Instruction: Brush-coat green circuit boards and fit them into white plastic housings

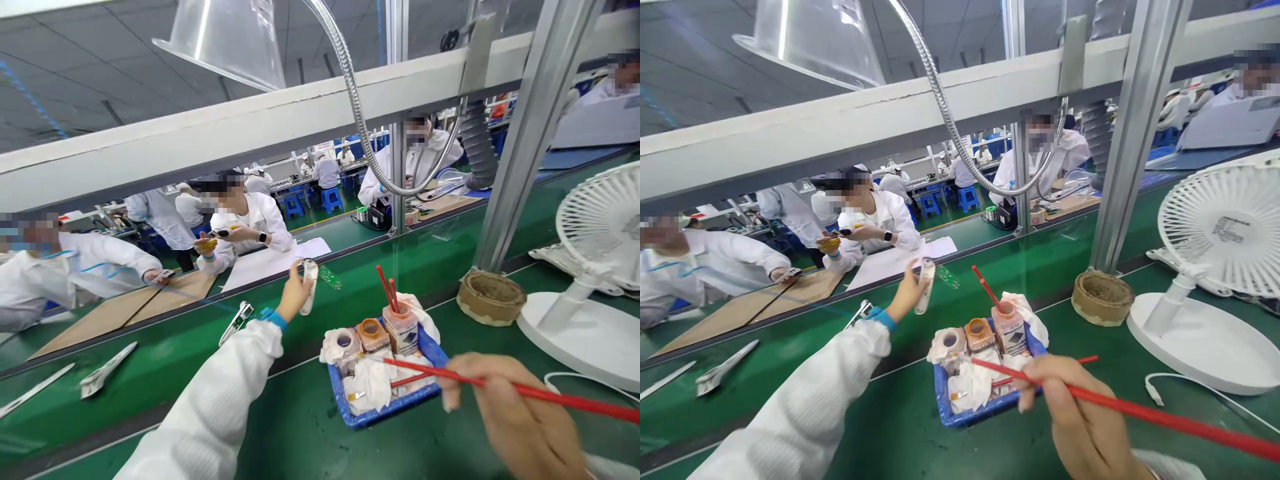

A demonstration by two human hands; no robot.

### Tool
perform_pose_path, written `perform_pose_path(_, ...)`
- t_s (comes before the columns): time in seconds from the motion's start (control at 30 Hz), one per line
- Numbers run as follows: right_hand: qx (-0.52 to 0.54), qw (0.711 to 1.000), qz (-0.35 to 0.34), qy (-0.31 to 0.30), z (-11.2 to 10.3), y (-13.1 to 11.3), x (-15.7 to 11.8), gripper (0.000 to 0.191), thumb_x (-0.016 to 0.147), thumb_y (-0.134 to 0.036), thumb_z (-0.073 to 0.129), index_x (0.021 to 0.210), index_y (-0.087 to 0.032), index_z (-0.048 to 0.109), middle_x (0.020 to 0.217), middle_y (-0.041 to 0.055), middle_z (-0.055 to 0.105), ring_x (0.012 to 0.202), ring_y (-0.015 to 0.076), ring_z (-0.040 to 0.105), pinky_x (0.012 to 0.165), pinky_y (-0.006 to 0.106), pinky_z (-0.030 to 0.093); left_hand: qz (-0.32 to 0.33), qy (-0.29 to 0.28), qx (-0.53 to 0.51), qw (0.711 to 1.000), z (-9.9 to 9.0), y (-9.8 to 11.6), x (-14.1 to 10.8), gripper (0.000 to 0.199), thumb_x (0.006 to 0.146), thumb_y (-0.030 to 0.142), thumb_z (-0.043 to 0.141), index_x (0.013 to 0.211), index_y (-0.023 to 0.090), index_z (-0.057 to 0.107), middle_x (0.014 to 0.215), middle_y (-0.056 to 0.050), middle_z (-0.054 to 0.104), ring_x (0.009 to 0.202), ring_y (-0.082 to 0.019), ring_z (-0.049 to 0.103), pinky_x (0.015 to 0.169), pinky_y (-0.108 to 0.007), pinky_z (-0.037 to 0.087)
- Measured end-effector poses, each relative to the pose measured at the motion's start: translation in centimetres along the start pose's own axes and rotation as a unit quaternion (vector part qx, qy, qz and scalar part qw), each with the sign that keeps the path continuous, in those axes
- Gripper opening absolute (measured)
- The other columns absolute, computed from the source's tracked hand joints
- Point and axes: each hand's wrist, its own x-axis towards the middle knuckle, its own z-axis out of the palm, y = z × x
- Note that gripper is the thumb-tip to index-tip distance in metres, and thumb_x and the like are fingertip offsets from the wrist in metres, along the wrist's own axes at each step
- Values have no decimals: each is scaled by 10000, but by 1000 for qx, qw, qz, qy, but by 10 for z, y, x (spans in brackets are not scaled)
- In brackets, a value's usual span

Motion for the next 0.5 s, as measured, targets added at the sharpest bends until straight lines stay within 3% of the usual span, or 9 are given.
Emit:
perform_pose_path(0.03,-67,995,-70,-11,12,-9,8,329,815,-555,506,805,-249,626,643,48,609,628,224,555,681,364,429,-8,31,-16,999,-19,-8,-14,436,836,266,553,1241,155,436,1075,-85,581,924,-198,583,813,-397,473)
perform_pose_path(0.1,-206,964,-134,-99,35,-21,27,335,891,-467,410,779,-222,608,629,39,595,641,208,564,664,327,417,-37,58,-59,996,-52,-24,-49,414,803,279,569,1181,135,481,905,-62,628,841,-192,612,776,-343,481)
perform_pose_path(0.17,-318,918,-159,-174,56,-28,46,403,937,-399,279,699,-214,546,642,33,574,684,193,564,753,330,400,-76,50,-111,990,-79,-40,-92,324,761,322,584,1008,114,568,728,-40,629,724,-209,638,690,-340,507)
perform_pose_path(0.2,-336,908,-153,-198,65,-28,54,405,941,-380,270,679,-210,528,655,32,578,664,183,561,713,318,400,-93,50,-137,985,-90,-47,-115,312,734,339,600,952,116,580,692,-37,627,697,-218,646,675,-350,517)
perform_pose_path(0.33,-367,880,-128,-272,93,-19,76,346,930,-338,332,708,-190,551,699,29,639,649,162,587,634,282,411,-132,54,-242,960,-120,-65,-214,344,668,323,659,964,166,579,943,-80,683,938,-234,650,849,-332,518)
perform_pose_path(0.4,-383,863,-113,-310,102,-11,82,311,920,-315,387,716,-175,574,720,25,655,638,140,596,610,259,428,-217,72,-382,896,-127,-69,-259,474,610,258,726,1049,194,560,1076,-85,668,1057,-257,605,892,-324,517)
perform_pose_path(0.5,-417,838,-106,-336,110,-6,90,287,902,-342,479,726,-142,586,709,1,633,608,112,582,611,262,463,-295,109,-473,823,-131,-82,-313,702,569,249,751,1214,221,475,1042,-87,690,1096,-299,576,899,-374,532)
